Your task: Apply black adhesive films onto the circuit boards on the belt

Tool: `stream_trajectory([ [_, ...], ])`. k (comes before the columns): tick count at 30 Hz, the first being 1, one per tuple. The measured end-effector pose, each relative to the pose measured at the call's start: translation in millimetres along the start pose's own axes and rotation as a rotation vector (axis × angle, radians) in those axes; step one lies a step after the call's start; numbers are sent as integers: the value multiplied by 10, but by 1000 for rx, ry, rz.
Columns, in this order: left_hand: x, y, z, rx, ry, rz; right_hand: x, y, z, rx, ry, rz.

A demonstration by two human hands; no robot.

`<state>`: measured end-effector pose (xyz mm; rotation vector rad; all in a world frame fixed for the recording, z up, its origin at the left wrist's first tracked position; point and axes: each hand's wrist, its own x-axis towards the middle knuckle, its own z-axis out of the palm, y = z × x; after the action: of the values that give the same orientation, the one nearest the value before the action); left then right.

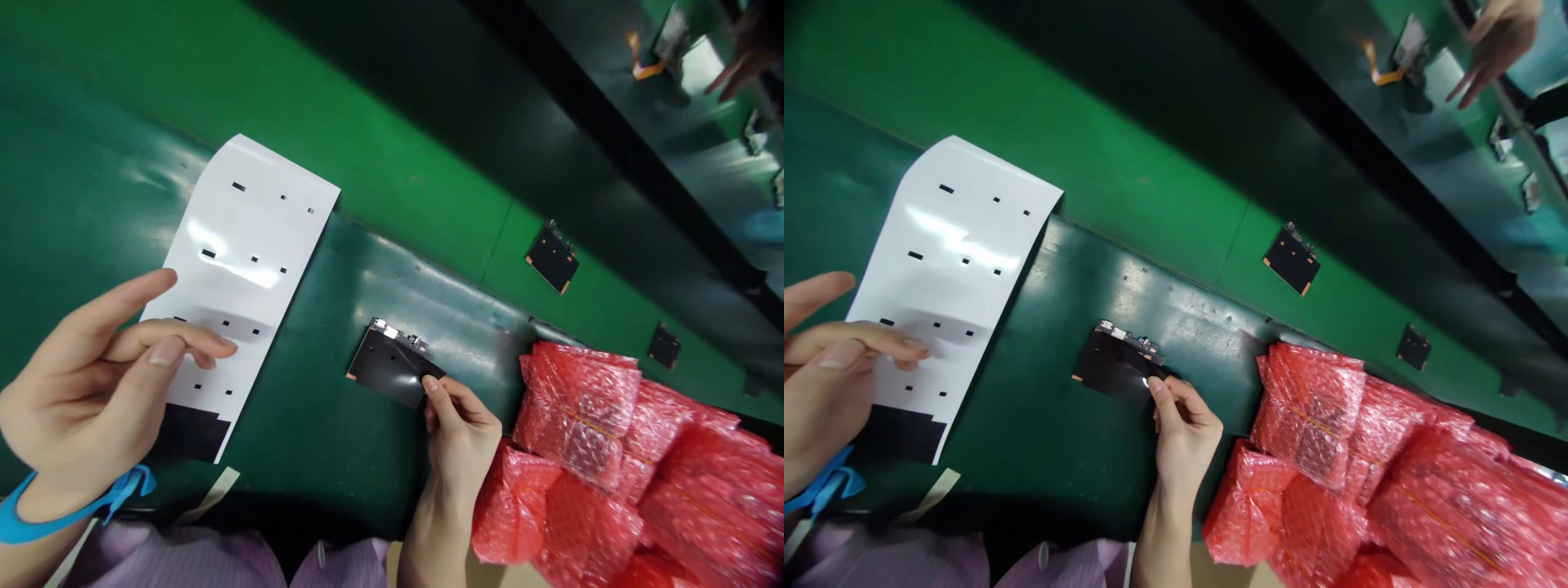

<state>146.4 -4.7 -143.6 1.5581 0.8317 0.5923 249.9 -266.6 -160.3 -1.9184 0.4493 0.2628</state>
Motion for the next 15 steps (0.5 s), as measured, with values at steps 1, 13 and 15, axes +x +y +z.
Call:
stream_trajectory([
  [1, 6, -3, 2, -2, -3, 7, 1, -3, 1, 0, -2, -2],
  [13, 15, -83, -14, -59, 9, 16, -3, -3, 0, 28, 4, 25],
  [15, 16, -109, -30, -34, 21, 32, 2, 4, -4, 35, 2, 23],
])
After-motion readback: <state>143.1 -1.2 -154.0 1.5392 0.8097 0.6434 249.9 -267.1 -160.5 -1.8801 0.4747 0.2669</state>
